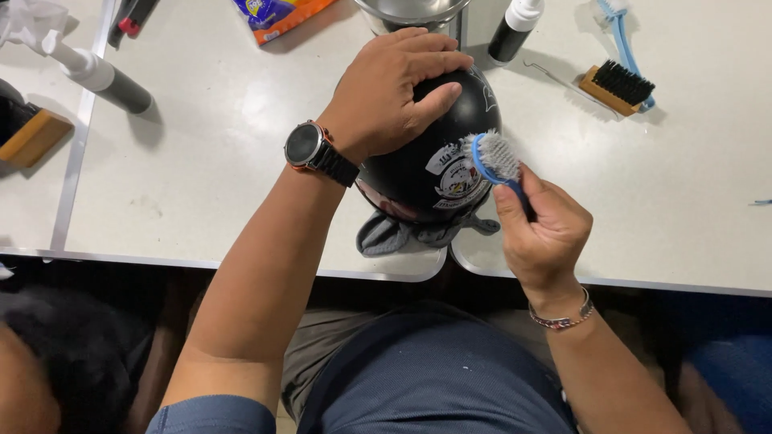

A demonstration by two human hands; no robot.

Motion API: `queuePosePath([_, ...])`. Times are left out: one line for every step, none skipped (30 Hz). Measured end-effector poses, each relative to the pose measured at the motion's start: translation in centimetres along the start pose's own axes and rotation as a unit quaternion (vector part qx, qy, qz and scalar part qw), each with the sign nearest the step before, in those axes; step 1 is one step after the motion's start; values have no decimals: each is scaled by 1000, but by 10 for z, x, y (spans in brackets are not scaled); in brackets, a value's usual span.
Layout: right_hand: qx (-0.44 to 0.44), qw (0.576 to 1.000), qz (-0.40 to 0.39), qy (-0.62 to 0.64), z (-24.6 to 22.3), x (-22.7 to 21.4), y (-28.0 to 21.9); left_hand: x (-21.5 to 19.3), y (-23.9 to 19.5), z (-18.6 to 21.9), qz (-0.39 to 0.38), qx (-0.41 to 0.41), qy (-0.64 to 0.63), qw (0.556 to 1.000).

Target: The person cleans a black motorcycle helmet by applying a white cleaning foam, scrubbing the surface with a blue brush, and wiping it with a gray cloth. The person repeats this process on different areas of the helmet, including around stickers and decals.

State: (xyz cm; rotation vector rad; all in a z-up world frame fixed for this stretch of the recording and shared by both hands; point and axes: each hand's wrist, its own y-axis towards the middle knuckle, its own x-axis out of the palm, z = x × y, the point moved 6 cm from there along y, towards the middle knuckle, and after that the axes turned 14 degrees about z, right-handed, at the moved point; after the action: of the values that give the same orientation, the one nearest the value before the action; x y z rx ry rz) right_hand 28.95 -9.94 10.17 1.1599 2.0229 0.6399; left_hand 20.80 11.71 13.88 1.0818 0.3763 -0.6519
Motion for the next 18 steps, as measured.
queuePosePath([0, 1000, 0, 1, 4, -2, -8, -1, -1, 0, 0, 0, 1, 1000])
queuePosePath([-33, 999, -10, 10, 3, -4, -16, -1, -1, 2, 3, 5, -2, 1000])
queuePosePath([-63, 998, -19, 16, 3, -6, -25, 0, -1, 3, 3, 12, -9, 1000])
queuePosePath([-62, 998, -17, 15, 6, -4, -18, -2, 1, 2, 1, 13, -10, 1000])
queuePosePath([-69, 998, -7, 0, 8, -5, -13, -3, 0, 3, 3, 21, -10, 1000])
queuePosePath([-77, 997, 3, -15, 11, -6, -9, -3, -1, 4, 4, 28, -10, 1000])
queuePosePath([-68, 998, 0, -18, 9, -2, -9, -3, -4, 6, -2, 23, -15, 1000])
queuePosePath([-65, 998, -5, 10, 5, 3, -8, -4, -6, 9, 1, 28, -22, 999])
queuePosePath([-73, 997, -2, 41, 2, 11, 2, -9, 3, 10, 8, 43, -24, 999])
queuePosePath([-74, 996, 4, 41, 2, 5, -1, -8, 4, 10, 7, 49, -23, 999])
queuePosePath([-76, 995, -22, 56, 1, 3, -7, -7, 2, 9, 2, 35, -25, 999])
queuePosePath([-78, 993, -47, 70, -1, 1, -14, -6, -2, 8, -3, 21, -27, 999])
queuePosePath([-82, 993, -47, 72, 4, 2, -8, -6, 0, 6, -1, 22, -24, 999])
queuePosePath([-92, 995, -18, 32, 10, 0, -2, -5, 2, 5, 3, 27, -17, 999])
queuePosePath([-93, 996, 5, -9, 14, -5, -6, -1, -7, 6, -1, 23, -16, 1000])
queuePosePath([-85, 996, -1, -8, 9, -1, -8, -2, -12, 9, -5, 15, -17, 1000])
queuePosePath([-85, 996, -2, 22, 4, 5, -4, -5, -6, 10, -4, 21, -21, 1000])
queuePosePath([-85, 995, -4, 52, -2, 10, 2, -8, 1, 12, -2, 26, -25, 999])
